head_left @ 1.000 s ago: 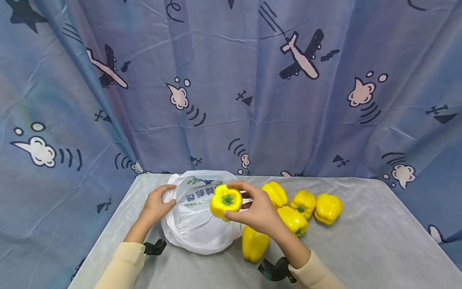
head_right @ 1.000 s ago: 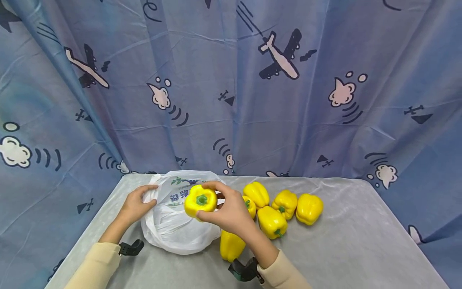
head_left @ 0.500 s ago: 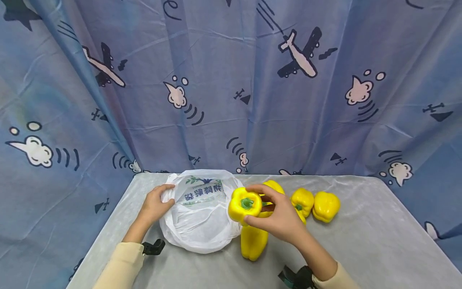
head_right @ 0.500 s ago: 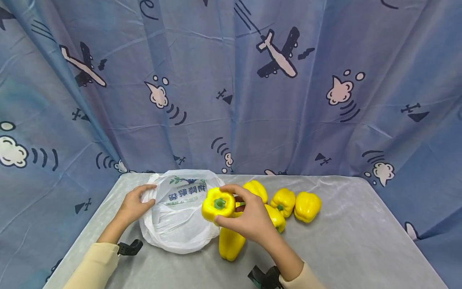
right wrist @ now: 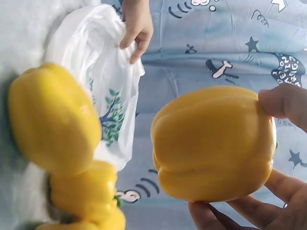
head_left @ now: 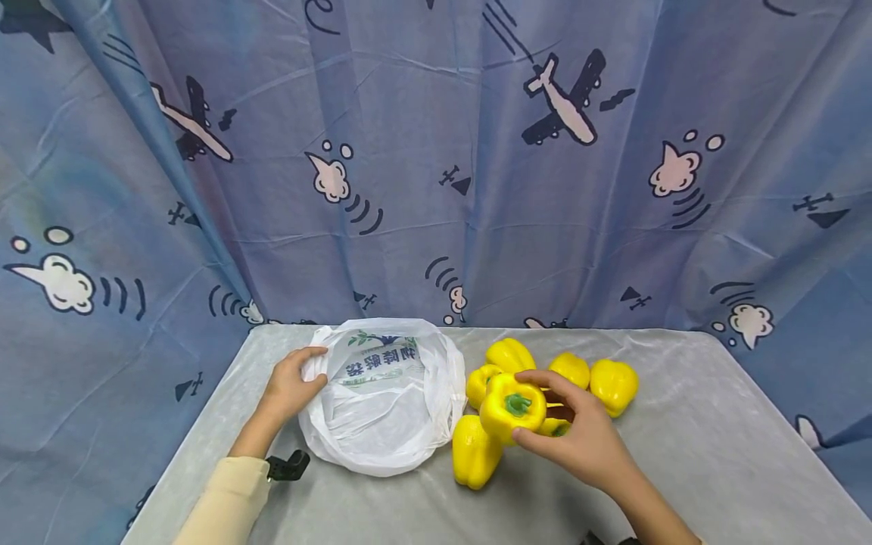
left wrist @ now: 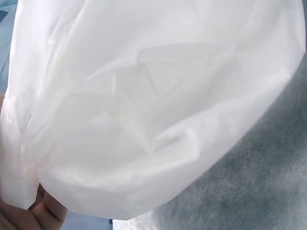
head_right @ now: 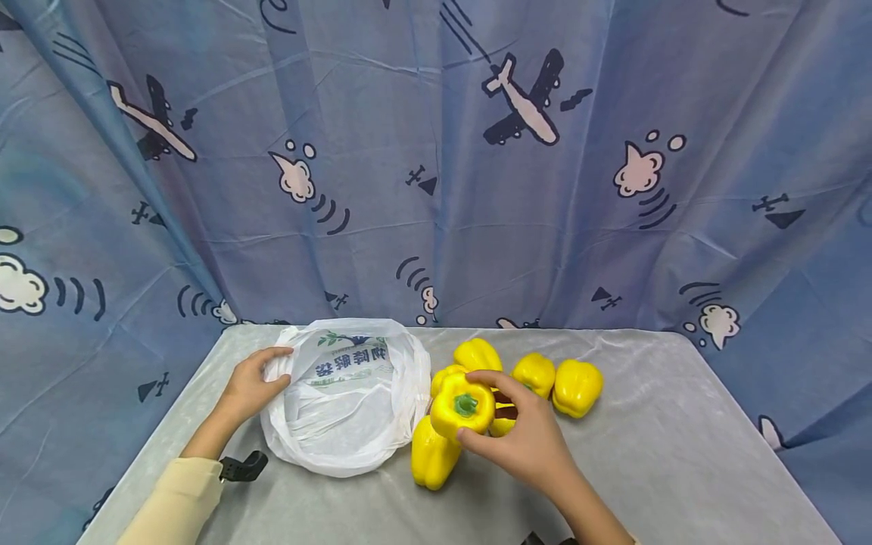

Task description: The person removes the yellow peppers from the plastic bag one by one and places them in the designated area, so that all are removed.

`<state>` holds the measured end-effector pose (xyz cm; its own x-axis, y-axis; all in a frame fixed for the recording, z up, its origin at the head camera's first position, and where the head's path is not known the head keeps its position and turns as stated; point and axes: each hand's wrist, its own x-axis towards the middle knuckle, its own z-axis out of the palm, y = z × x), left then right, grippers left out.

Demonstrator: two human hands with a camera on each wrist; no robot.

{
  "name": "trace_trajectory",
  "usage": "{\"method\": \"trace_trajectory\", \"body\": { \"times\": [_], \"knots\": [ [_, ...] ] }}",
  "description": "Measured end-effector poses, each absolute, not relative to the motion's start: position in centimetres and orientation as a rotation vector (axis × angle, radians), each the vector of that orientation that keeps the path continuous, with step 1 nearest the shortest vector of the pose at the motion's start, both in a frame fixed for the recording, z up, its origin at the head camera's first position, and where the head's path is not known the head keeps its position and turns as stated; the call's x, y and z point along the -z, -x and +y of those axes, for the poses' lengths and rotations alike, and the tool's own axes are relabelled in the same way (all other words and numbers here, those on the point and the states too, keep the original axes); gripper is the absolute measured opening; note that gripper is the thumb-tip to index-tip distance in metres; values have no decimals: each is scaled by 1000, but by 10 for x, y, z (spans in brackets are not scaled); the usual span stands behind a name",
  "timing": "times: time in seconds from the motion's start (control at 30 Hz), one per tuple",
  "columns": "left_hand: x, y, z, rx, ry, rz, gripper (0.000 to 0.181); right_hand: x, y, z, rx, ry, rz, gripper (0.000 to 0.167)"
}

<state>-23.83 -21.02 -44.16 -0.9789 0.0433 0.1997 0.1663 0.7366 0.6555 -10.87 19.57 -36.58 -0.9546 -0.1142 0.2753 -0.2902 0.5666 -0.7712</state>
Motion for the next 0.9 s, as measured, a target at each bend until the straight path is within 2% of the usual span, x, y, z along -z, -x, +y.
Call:
{"method": "trace_trajectory", "body": {
  "times": [0.37, 0.9],
  "knots": [
    [442, 238, -214, 1079, 155, -2761, 45, 384, 100, 211, -1333, -342, -2592, 56],
    [444, 239, -212, 1078, 171, -2757, 45, 422, 95, 220, -1354, -111, -2770, 58]
  ]
}}
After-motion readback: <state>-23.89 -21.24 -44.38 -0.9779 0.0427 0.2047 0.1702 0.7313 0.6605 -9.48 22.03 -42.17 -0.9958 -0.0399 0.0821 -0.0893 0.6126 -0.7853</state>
